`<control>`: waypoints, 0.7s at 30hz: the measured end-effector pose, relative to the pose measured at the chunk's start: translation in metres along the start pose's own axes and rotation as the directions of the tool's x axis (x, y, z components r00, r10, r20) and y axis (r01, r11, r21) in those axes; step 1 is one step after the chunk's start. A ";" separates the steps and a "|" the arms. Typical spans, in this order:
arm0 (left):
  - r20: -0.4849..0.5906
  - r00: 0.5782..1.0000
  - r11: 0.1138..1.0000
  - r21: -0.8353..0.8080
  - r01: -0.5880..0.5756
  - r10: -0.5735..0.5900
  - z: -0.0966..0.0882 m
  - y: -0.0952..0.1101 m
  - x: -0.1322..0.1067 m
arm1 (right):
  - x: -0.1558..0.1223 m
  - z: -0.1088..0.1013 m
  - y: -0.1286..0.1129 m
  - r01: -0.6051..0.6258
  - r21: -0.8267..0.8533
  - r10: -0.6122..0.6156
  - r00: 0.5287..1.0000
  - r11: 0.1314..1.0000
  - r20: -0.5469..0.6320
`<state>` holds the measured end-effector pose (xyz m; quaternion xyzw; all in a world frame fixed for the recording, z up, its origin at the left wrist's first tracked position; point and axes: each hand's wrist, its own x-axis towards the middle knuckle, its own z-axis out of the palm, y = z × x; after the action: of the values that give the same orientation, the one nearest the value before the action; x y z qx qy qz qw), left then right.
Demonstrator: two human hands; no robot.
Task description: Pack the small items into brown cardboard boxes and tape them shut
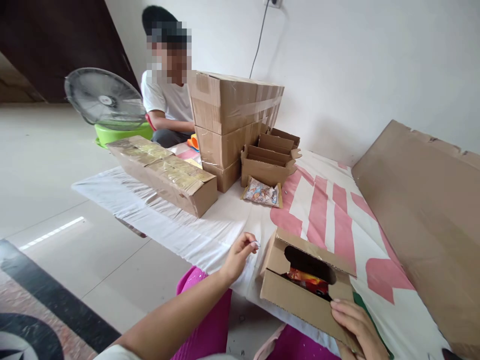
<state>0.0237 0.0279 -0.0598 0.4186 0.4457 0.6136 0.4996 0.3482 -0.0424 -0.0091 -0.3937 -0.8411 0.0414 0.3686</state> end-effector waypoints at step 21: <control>0.584 0.808 0.855 0.456 -0.245 -0.080 0.033 -0.025 -0.105 | -0.052 0.077 -0.058 -0.616 0.219 0.618 0.783 0.757 0.070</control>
<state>0.0769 -0.0687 -0.0831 0.7228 0.3977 0.3363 0.4542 0.2833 -0.1014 -0.0749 -0.6034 -0.6526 0.2559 0.3802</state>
